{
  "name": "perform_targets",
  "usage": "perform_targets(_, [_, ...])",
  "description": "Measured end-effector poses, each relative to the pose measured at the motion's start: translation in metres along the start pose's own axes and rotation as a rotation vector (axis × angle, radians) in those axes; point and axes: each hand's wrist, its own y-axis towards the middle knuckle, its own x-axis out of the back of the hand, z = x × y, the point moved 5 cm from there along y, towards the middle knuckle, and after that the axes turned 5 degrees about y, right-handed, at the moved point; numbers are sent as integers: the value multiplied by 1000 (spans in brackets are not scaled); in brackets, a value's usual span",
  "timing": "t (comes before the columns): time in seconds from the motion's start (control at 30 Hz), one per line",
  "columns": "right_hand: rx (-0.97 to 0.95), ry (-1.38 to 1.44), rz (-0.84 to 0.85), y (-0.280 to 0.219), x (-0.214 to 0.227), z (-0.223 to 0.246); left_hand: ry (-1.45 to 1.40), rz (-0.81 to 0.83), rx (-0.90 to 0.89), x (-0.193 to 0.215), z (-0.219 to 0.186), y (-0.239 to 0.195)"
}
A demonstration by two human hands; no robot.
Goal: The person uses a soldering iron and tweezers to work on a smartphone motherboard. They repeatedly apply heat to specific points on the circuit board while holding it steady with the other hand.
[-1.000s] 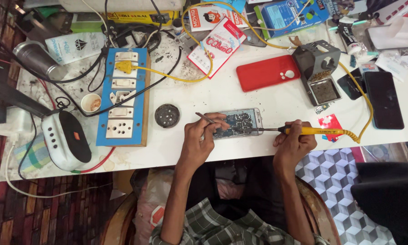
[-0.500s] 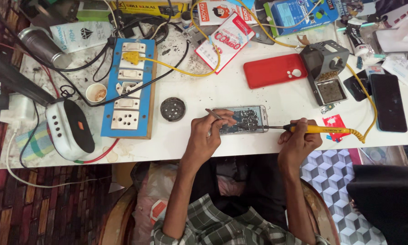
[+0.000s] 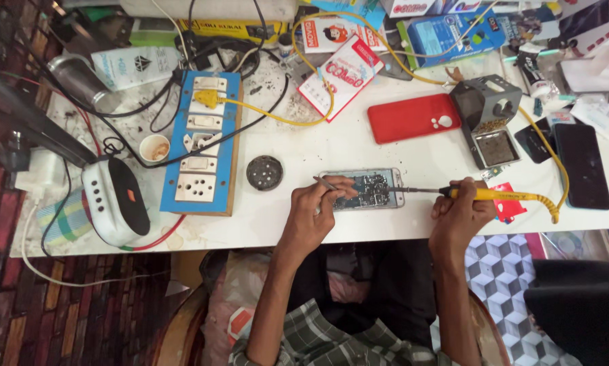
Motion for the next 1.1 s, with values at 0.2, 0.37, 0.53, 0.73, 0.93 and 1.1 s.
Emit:
perform_targets(0.2, [10, 44, -17, 0, -1, -3, -26, 7, 0, 1, 1, -1])
perform_targets(0.37, [1, -14, -51, -1, 2, -3, 33, 5, 10, 0, 1, -1])
perform_targets(0.53, [33, -69, -35, -2, -1, -4, -19, 16, 19, 0, 2, 1])
perform_targets(0.73, [42, -58, -42, -1, 3, -6, 57, -8, -13, 1, 1, 0])
perform_targets(0.93, [62, -19, -41, -1, 2, -3, 35, 0, -3, 0, 2, 1])
perform_targets(1.1, [51, -44, -56, -4, 3, -3, -14, -16, 16, 0, 4, -3])
